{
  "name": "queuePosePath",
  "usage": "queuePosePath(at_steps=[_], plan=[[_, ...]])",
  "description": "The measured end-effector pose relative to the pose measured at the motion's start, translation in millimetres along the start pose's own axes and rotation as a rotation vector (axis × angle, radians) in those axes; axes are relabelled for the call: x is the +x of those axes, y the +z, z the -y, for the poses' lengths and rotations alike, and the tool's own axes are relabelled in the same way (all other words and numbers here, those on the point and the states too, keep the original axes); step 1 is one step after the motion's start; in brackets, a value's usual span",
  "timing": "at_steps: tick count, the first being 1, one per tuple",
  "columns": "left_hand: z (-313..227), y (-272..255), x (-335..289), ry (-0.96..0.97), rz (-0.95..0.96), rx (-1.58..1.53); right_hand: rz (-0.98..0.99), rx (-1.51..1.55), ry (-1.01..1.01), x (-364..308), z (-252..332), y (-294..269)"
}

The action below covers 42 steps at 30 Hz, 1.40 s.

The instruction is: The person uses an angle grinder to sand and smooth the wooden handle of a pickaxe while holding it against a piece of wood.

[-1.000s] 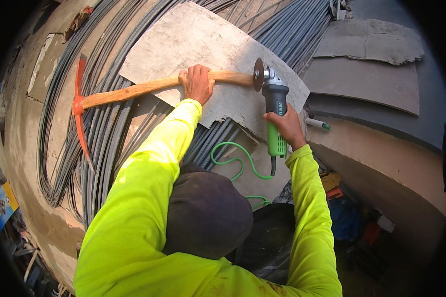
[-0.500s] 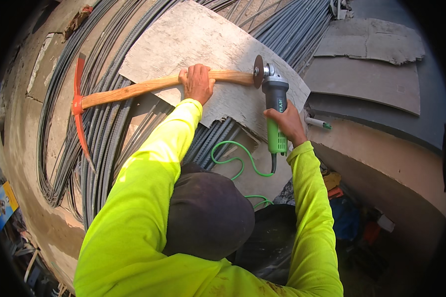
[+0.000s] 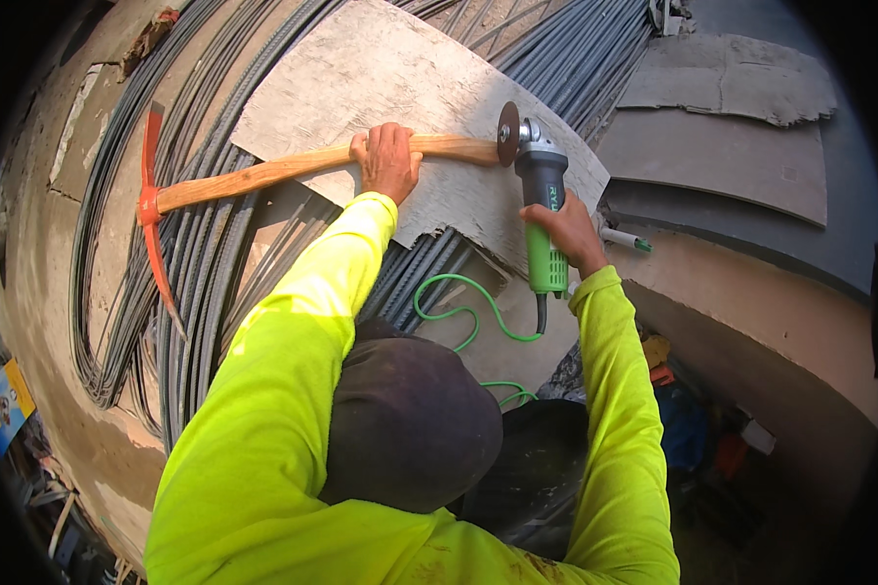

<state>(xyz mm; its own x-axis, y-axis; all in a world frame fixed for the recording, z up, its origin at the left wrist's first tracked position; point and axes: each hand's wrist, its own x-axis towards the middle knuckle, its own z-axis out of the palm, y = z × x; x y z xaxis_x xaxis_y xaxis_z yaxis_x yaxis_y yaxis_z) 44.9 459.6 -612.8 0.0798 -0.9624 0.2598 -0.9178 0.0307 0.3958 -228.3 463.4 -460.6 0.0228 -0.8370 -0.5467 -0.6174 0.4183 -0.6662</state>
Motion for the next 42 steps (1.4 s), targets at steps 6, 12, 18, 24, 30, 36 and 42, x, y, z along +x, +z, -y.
queuePosePath(at_steps=[6,12,18,24,30,36,42], plan=[[-1,1,-2,0.005,-0.013,0.011,0.011,0.017,0.020,3,1,1],[-3,-2,-1,-0.014,0.023,-0.016,-0.003,0.010,0.025,5,-1,2],[0,2,-2,0.009,-0.014,0.026,0.012,0.008,0.020,8,0,3],[0,2,-2,0.007,-0.018,0.024,0.006,0.015,0.022,12,-6,5],[2,5,-2,0.011,-0.025,0.027,0.004,0.013,0.012,12,-8,6],[0,3,-3,0.009,-0.014,0.020,0.015,0.029,0.015,12,-13,7],[0,2,-2,0.009,-0.028,0.018,0.025,0.048,0.017,8,-10,7]])
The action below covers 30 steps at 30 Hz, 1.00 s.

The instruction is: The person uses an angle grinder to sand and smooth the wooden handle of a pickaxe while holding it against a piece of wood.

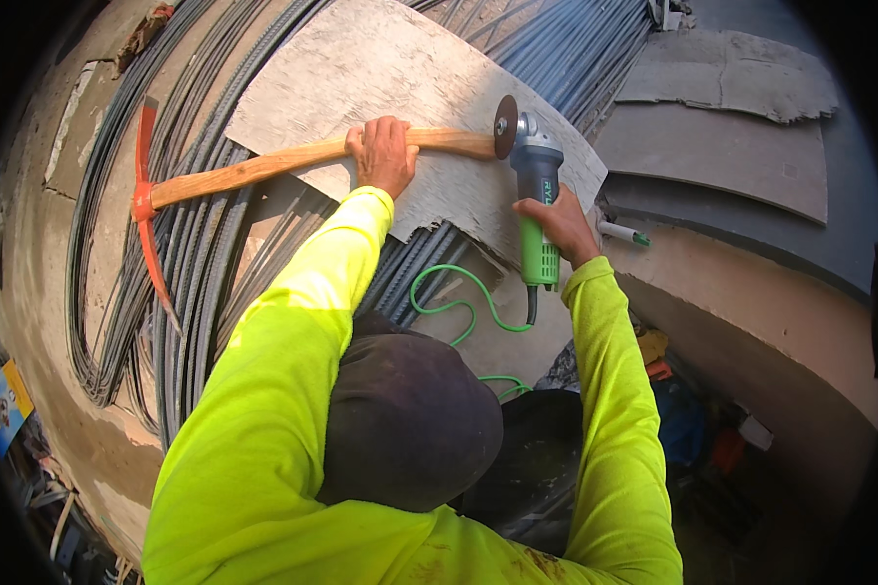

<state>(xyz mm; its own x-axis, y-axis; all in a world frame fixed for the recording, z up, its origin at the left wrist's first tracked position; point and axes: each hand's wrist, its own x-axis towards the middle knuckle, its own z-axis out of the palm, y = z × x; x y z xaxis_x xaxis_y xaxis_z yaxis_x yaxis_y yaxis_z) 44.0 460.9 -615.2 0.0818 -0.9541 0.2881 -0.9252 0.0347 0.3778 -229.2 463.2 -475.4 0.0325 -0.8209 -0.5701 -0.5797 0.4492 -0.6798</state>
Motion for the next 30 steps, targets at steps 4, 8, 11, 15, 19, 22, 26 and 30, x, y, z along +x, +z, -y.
queuePosePath(at_steps=[4,8,11,15,19,22,26,30], plan=[[-1,-1,0,-0.005,0.018,-0.001,-0.017,0.006,-0.001,0,-3,2],[0,0,0,0.002,0.013,-0.009,-0.025,-0.008,-0.032,4,-14,3],[0,1,-1,-0.001,0.010,-0.004,-0.026,-0.008,-0.032,3,-16,4],[1,1,-1,0.003,0.008,-0.002,-0.013,-0.002,-0.011,2,-15,4],[0,1,0,0.003,0.006,-0.001,-0.021,-0.018,-0.006,2,-19,4],[0,0,-1,-0.001,0.010,-0.003,-0.021,0.002,-0.009,1,-20,6],[0,1,-1,0.002,0.004,-0.008,-0.022,0.000,-0.025,1,-23,6],[-1,0,0,-0.001,0.008,-0.004,-0.034,-0.004,-0.034,-2,-24,6]])
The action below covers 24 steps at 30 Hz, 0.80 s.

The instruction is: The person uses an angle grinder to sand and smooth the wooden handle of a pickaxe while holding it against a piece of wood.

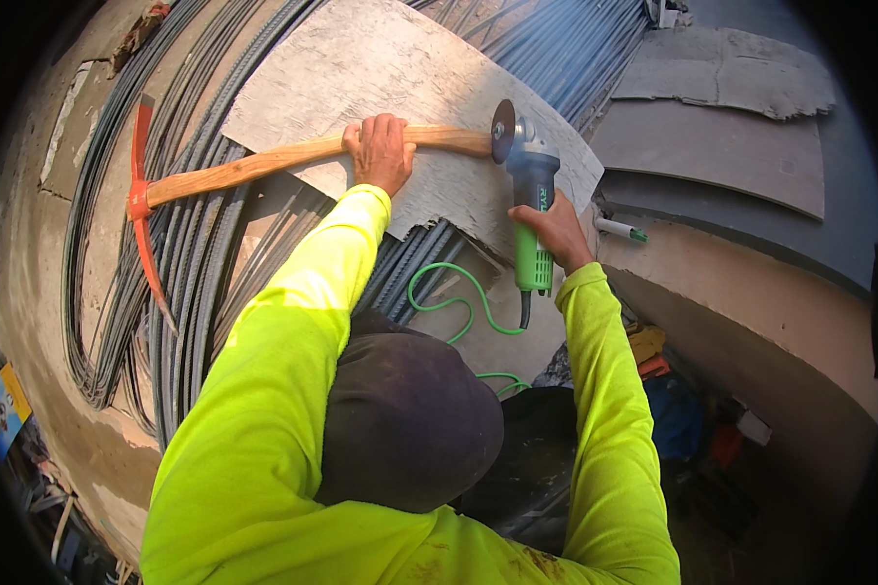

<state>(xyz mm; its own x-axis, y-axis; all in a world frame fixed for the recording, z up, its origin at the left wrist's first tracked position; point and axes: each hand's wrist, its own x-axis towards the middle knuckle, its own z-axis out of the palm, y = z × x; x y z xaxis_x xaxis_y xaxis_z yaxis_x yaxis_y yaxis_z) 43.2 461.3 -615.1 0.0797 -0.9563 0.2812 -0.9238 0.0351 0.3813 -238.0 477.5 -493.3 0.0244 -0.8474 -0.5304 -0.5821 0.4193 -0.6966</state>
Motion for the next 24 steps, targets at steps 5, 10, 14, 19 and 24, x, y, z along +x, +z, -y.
queuePosePath(at_steps=[5,10,14,19,24], plan=[[-1,-4,-1,-0.022,0.037,-0.030,-0.002,-0.021,0.018,-6,5,1],[-1,-3,0,-0.018,0.020,-0.028,-0.001,-0.025,0.025,0,-1,0],[-1,-2,0,-0.018,0.026,-0.028,-0.002,-0.024,0.021,1,0,0],[0,-3,-1,-0.015,0.022,-0.032,0.008,-0.016,0.031,1,4,0],[-1,-2,0,-0.007,0.016,-0.026,-0.010,-0.034,0.033,5,-2,1]])
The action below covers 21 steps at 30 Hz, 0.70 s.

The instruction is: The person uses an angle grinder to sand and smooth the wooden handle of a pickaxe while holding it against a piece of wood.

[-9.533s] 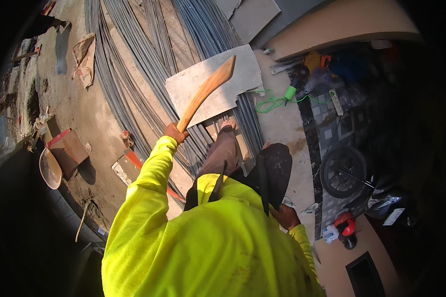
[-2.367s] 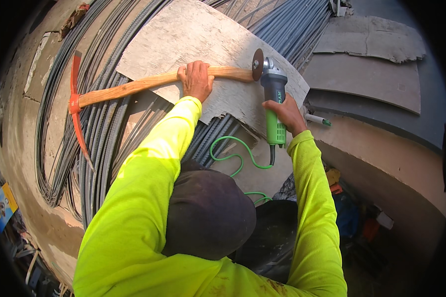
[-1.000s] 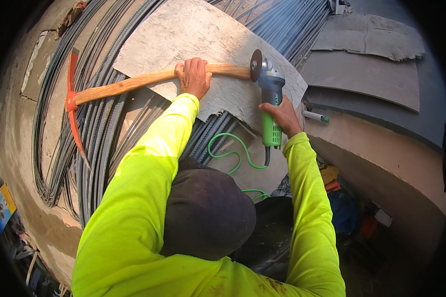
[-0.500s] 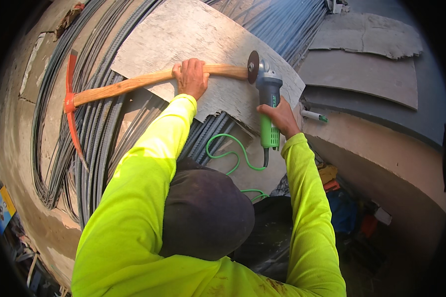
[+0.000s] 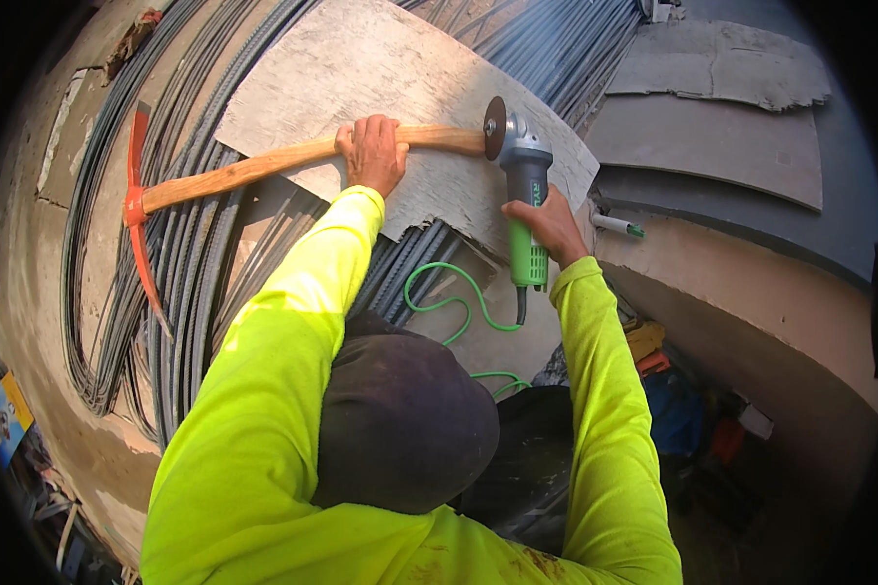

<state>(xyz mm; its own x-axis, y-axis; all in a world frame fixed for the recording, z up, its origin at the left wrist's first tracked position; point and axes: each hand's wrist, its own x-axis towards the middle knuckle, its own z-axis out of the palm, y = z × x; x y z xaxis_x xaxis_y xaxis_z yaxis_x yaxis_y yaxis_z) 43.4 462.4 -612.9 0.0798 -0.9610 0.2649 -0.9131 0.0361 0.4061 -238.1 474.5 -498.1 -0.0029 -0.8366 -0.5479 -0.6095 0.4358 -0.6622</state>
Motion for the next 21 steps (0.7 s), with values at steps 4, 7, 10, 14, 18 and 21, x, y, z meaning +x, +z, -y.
queuePosePath(at_steps=[4,7,10,14,18,21], plan=[[0,0,0,0.000,0.002,-0.002,0.013,0.003,-0.013,1,1,-1],[0,-1,0,0.003,-0.001,0.002,0.017,0.016,-0.016,2,2,-1],[0,-1,0,0.004,-0.003,0.006,0.000,0.004,-0.015,1,3,-1],[1,0,0,0.002,0.000,0.000,0.011,-0.008,-0.033,0,8,0],[1,1,0,0.003,-0.003,0.004,0.000,-0.016,-0.025,-1,10,0],[1,4,0,0.009,-0.024,0.012,-0.006,-0.021,-0.027,2,7,0]])
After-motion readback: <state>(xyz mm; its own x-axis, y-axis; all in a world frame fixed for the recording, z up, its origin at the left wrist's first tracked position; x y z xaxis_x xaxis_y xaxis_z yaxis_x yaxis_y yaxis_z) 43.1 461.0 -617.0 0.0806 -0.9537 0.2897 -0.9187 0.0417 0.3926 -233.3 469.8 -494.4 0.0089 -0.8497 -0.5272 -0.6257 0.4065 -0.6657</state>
